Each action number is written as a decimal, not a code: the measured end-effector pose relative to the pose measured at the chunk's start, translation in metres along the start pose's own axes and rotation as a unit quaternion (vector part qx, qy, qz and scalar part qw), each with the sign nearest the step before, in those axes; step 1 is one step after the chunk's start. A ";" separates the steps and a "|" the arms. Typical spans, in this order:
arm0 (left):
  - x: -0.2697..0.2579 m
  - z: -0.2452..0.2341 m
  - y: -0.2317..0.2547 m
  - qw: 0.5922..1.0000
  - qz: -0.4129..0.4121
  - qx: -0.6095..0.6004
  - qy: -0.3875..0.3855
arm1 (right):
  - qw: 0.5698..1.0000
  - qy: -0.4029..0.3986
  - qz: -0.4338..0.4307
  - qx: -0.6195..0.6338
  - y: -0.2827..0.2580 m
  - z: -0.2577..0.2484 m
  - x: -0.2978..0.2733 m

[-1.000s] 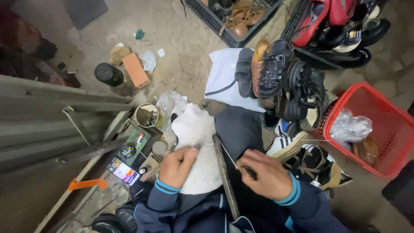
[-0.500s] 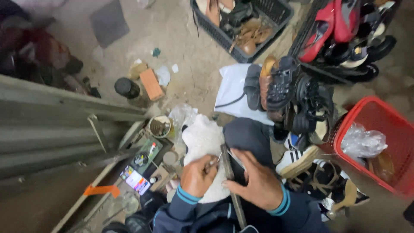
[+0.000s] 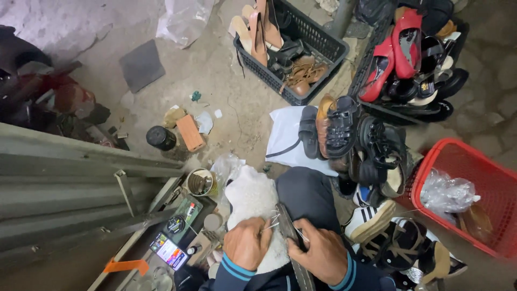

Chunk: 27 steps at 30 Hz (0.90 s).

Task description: The person sits on the floor and sews a shoe sole using a needle and thread. They repeatedly push the needle through the sole and pull the thread to secure the stitching.

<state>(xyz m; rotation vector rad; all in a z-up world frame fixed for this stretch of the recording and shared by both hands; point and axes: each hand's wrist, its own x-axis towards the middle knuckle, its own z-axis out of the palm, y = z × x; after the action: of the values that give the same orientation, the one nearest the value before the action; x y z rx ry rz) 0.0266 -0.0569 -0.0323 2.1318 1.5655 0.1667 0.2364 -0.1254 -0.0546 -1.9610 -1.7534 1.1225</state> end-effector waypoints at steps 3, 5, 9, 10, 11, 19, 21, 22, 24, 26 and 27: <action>0.007 0.010 0.006 1.000 -0.023 0.021 0.002 | 1.000 0.002 -0.001 0.002 0.011 0.004 0.000; 0.013 0.002 0.019 1.000 -0.003 -0.003 -0.003 | 1.000 0.015 -0.004 0.008 0.010 0.003 -0.002; 0.021 0.020 0.016 0.997 0.046 -0.053 0.008 | 0.999 0.003 0.032 0.017 0.001 -0.002 -0.001; 0.020 0.020 0.015 0.997 0.047 -0.053 0.009 | 0.999 0.004 0.031 0.017 0.001 -0.003 -0.001; 0.020 0.020 0.015 0.995 0.063 -0.067 0.036 | 0.999 -0.017 0.045 0.024 0.001 -0.005 0.000; 0.010 0.005 0.014 0.993 0.009 -0.117 0.030 | 0.994 -0.071 0.077 0.038 0.005 -0.006 0.008; 0.010 0.002 0.013 0.989 0.009 -0.140 0.043 | 0.995 -0.071 0.066 0.033 0.007 -0.005 0.009; 0.011 0.002 0.013 0.989 0.009 -0.139 0.044 | 0.995 -0.070 0.065 0.034 0.007 -0.006 0.010; 0.011 0.002 0.013 0.987 0.010 -0.152 0.052 | 0.995 -0.076 0.057 0.024 0.006 -0.008 0.010; 0.012 0.002 0.010 0.987 0.011 -0.155 0.043 | 0.996 -0.068 0.054 0.018 0.008 -0.005 0.011; 0.012 0.002 0.009 0.987 0.011 -0.158 0.035 | 0.997 -0.061 0.052 0.012 0.009 -0.003 0.010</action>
<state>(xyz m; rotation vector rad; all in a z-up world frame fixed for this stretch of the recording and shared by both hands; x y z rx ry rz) 0.0394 -0.0488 -0.0323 1.9120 1.4437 0.4699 0.2448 -0.1170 -0.0627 -2.0289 -1.7049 1.3184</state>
